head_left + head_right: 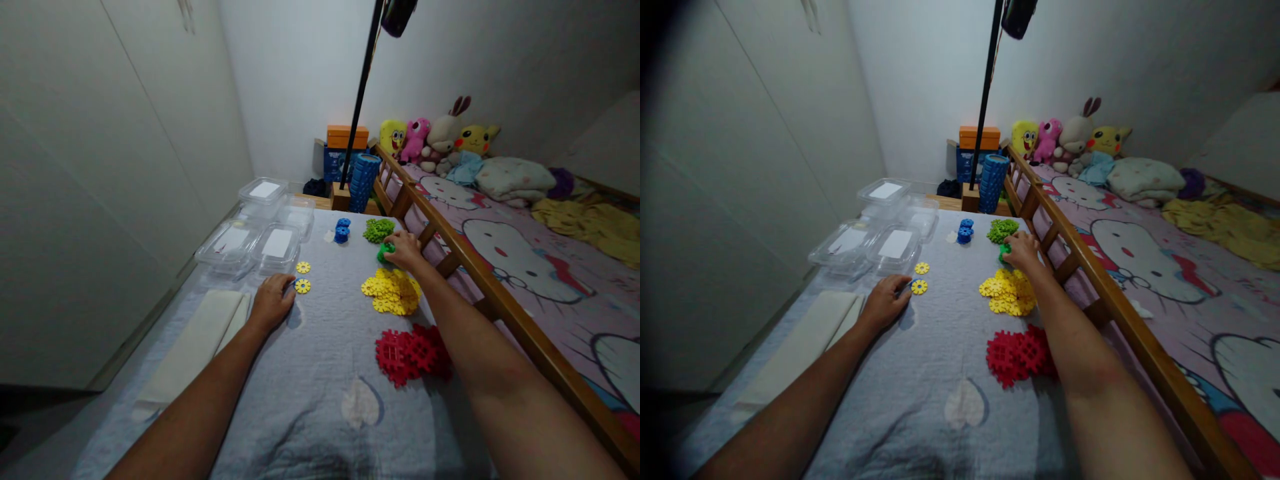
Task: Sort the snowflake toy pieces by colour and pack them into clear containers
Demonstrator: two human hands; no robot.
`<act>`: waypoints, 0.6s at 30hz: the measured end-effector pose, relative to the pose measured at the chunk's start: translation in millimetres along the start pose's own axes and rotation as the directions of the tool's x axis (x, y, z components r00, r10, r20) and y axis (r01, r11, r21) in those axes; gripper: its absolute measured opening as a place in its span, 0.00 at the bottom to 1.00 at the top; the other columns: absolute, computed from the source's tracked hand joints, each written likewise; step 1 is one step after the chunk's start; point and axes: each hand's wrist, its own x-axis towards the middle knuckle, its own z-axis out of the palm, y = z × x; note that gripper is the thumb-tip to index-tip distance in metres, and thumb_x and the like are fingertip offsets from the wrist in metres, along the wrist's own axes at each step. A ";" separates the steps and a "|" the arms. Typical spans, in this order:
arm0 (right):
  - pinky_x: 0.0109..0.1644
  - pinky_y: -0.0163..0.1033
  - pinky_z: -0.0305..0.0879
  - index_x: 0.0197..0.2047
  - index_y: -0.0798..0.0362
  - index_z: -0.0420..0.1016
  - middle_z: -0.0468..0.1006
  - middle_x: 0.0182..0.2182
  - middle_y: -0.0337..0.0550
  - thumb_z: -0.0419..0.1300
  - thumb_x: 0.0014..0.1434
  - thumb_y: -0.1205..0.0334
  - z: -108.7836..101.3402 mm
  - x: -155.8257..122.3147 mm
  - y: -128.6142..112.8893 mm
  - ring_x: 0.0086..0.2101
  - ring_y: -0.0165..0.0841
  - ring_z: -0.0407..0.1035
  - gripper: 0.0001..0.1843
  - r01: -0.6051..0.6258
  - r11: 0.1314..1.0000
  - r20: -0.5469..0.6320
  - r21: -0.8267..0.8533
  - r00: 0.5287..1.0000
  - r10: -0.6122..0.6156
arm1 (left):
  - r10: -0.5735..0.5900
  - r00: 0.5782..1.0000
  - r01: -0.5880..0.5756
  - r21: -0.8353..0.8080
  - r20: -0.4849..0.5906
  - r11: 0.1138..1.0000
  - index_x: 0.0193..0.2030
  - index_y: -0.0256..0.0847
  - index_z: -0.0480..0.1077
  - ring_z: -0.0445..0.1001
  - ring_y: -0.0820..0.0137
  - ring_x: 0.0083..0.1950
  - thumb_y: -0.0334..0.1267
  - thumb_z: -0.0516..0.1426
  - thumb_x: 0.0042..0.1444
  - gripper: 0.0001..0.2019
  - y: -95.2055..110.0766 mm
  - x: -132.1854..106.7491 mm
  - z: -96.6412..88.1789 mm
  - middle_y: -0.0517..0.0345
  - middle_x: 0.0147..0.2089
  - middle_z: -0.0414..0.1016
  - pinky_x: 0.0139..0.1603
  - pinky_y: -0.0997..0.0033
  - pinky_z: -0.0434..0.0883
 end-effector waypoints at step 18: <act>0.63 0.53 0.54 0.56 0.43 0.79 0.67 0.63 0.49 0.61 0.58 0.56 15.6 10.6 21.8 0.61 0.50 0.55 0.22 -0.006 1.000 0.010 -0.001 1.000 0.006 | 0.003 1.000 -0.003 -0.006 0.000 1.000 0.49 0.41 0.75 0.76 0.58 0.51 0.39 0.56 0.57 0.14 -0.1 0.3 -0.7 0.48 0.49 0.80 0.57 0.55 0.72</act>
